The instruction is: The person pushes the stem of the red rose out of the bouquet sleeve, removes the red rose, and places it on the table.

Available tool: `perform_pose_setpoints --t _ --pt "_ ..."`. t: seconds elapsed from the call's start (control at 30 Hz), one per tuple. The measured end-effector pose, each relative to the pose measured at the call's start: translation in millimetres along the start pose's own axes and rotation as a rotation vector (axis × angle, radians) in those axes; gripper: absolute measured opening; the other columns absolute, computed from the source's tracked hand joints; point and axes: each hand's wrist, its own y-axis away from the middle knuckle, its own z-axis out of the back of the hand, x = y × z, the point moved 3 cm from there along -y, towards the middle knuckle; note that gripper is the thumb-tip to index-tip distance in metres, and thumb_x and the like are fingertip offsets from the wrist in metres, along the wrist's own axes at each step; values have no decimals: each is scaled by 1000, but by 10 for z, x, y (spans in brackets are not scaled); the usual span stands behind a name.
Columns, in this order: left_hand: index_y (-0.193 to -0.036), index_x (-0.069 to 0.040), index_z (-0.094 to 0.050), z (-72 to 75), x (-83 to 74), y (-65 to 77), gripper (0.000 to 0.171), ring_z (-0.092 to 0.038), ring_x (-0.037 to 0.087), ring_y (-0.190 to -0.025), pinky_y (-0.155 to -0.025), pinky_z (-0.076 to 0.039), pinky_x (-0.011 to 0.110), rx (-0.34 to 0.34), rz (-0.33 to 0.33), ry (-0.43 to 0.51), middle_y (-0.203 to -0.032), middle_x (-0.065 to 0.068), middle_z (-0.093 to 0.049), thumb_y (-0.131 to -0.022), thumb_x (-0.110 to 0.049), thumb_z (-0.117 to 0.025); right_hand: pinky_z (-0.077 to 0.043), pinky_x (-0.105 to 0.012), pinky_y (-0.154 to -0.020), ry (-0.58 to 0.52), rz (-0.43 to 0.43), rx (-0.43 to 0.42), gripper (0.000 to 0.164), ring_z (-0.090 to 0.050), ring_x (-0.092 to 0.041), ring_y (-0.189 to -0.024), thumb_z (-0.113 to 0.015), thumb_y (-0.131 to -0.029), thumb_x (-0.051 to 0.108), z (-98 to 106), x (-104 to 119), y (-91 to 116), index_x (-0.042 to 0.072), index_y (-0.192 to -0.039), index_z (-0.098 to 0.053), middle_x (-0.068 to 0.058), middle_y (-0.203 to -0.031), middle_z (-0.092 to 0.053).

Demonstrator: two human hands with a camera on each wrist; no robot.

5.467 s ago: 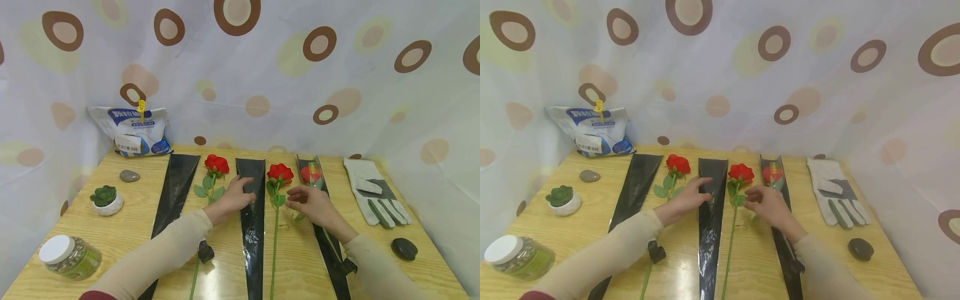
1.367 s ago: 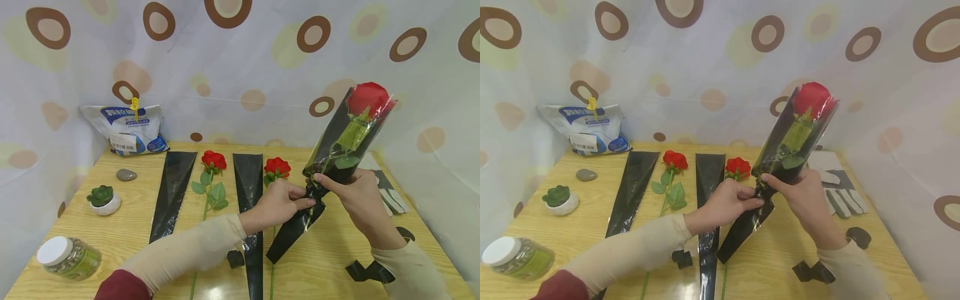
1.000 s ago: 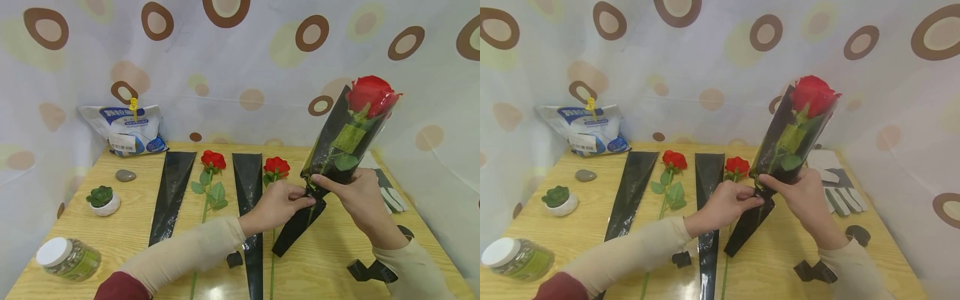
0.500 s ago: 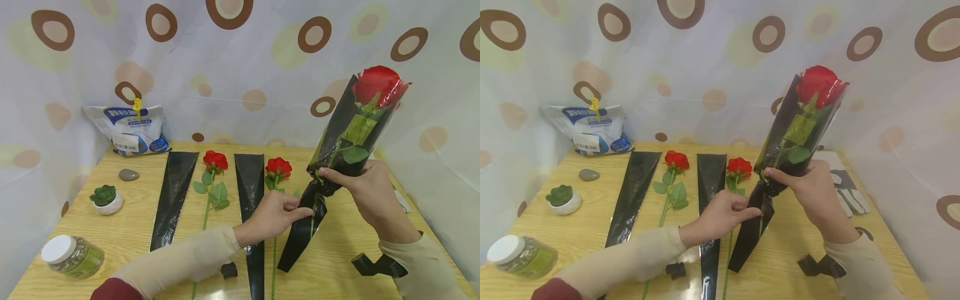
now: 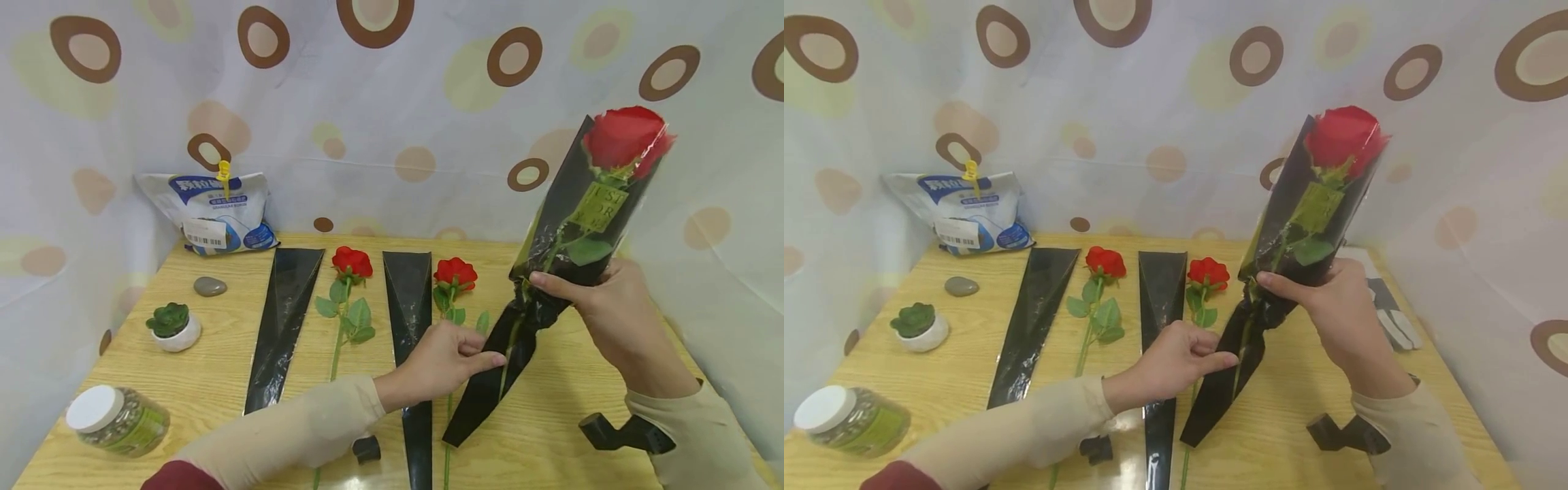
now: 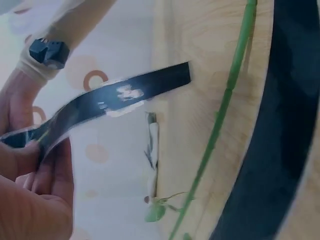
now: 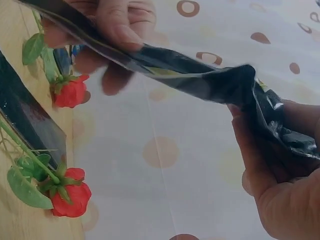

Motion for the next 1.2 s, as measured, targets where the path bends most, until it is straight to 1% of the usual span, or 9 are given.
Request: perform_pose_setpoints --t 0.13,0.23,0.3,0.4,0.53,0.7,0.93,1.07,1.2 --pt "-60 -14 -23 -20 63 32 60 -12 12 -48 -51 -20 23 56 58 35 -59 -5 -10 -94 -22 -71 -49 -21 -80 13 30 -14 36 -60 -14 -98 -79 -85 5 43 35 -15 -1 -118 -65 -3 -104 -68" --pt "-63 -11 -28 5 41 10 55 -16 11 -50 -52 -22 24 68 80 40 -59 -4 -16 -95 -26 -70 -47 -21 -87 38 10 37 51 -56 -16 -114 -77 -87 6 2 35 -18 6 -134 -58 -5 -125 -63" --pt "-66 -9 -45 40 -20 -20 43 -33 1 -53 -55 -31 18 42 80 56 -60 -7 -36 -96 -30 -68 -46 -21 -90 45 5 66 59 -54 -18 -120 -77 -87 5 -41 33 -17 10 -140 -53 -6 -133 -59" --pt "-70 -7 -52 94 -130 -83 40 -39 4 -53 -54 -33 19 -20 38 81 -60 -2 -42 -98 -34 -65 -45 -22 -92 27 22 75 64 -52 -19 -122 -76 -86 0 -84 50 -14 11 -143 -50 -6 -136 -56" --pt "-62 -10 -37 108 -234 -145 49 -24 15 -46 -49 -23 22 -74 -47 58 -54 3 -26 -98 -29 -65 -46 -22 -90 63 39 29 59 -56 -18 -118 -79 -84 1 -91 93 -17 7 -138 -56 -4 -128 -63" --pt "-62 -12 -38 79 -248 -154 49 -27 12 -46 -49 -25 20 -103 -66 -21 -53 -1 -29 -97 -28 -66 -44 -22 -91 94 0 58 56 -53 -16 -119 -78 -86 6 -125 97 -28 10 -138 -57 -1 -129 -62" --pt "-61 -13 -36 58 -240 -112 50 -31 13 -45 -51 -28 20 -51 -82 -103 -54 -2 -29 -97 -28 -66 -52 -27 -85 -275 112 16 43 -56 -19 -106 -62 -96 -2 -36 188 -41 3 -137 -48 -11 -121 -55" --pt "-60 -13 -35 12 -223 -96 50 -26 12 -43 -50 -26 19 -6 -75 -89 -52 -3 -25 -97 -26 -67 -51 -25 -86 -218 137 -58 50 -55 -21 -109 -67 -92 -2 -4 232 -37 7 -138 -48 -11 -125 -54" --pt "-61 -13 -34 -33 -222 -100 50 -23 11 -45 -53 -27 19 -56 -94 -57 -53 -3 -22 -96 -24 -68 -49 -21 -88 -144 150 -108 51 -54 -20 -112 -72 -89 -1 -6 208 -9 6 -136 -51 -11 -126 -56"
